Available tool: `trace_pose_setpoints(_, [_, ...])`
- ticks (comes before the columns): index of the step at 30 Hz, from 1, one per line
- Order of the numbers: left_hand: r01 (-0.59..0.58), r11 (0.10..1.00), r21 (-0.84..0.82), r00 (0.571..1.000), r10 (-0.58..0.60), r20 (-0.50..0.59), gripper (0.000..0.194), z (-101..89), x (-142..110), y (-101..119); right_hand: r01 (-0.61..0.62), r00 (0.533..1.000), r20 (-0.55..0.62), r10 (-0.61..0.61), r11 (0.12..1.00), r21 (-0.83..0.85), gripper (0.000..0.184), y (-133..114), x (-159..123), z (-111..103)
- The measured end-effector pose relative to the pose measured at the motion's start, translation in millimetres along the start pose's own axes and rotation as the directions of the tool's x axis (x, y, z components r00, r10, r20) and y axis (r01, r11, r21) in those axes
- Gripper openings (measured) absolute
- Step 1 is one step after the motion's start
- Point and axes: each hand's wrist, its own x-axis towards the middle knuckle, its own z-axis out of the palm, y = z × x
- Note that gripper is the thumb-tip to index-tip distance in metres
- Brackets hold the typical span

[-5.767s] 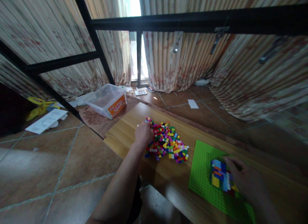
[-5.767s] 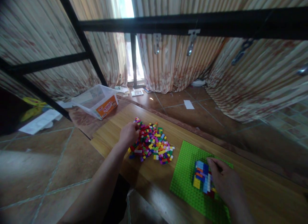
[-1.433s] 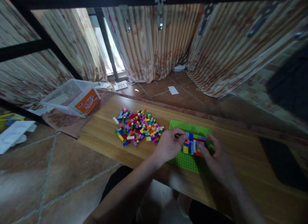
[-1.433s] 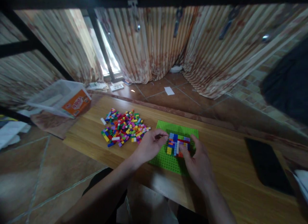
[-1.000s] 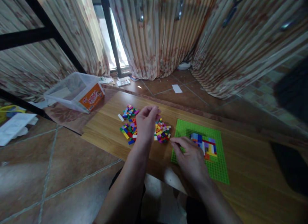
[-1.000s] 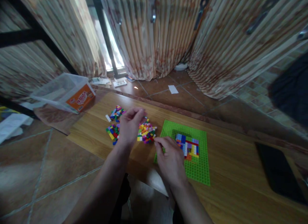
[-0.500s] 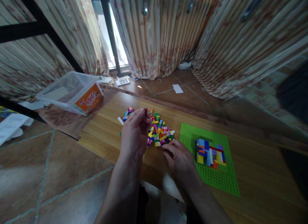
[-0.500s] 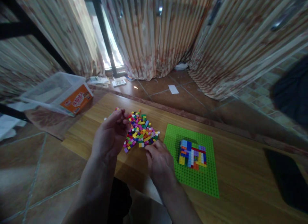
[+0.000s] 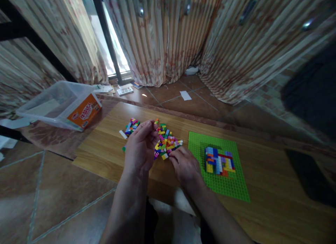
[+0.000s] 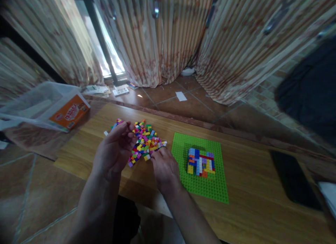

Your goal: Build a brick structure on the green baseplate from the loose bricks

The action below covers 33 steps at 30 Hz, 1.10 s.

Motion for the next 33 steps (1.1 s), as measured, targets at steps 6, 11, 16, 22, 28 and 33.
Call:
trace_pose_setpoints(6, [0.023,1.0,0.022,1.0,-0.023,-0.004,0.003,2.6,1.6,-1.4,0.0,1.0,-0.026,0.005,0.988,0.155,0.016,-0.8,-18.1,-47.5])
trace_pose_setpoints(11, [0.027,0.998,0.055,0.999,-0.029,0.038,0.003,4.4,-0.1,-8.4,-0.106,0.978,-0.15,0.143,0.967,0.231,0.011,38.9,-52.8,-94.2])
trace_pose_setpoints(16, [0.05,0.992,0.118,0.998,-0.055,0.04,0.004,9.6,-5.0,-16.6,-0.232,0.946,-0.15,0.288,0.923,0.305,0.011,78.7,-81.1,-110.0])
trace_pose_setpoints(22, [0.048,0.986,0.158,0.995,-0.061,0.077,0.005,14.1,-5.7,-23.2,-0.231,0.963,-0.088,0.256,0.947,0.223,0.013,82.1,-83.6,-106.0])
trace_pose_setpoints(28, [0.05,0.987,0.155,0.993,-0.066,0.095,0.006,15.3,-4.1,-28.0,-0.216,0.965,-0.124,0.231,0.968,0.127,0.013,80.3,-79.6,-105.0])
trace_pose_setpoints(33, [0.07,0.984,0.162,0.992,-0.085,0.09,0.006,16.4,-5.5,-29.0,-0.179,0.976,-0.106,0.19,0.978,0.105,0.014,80.4,-80.0,-105.1])
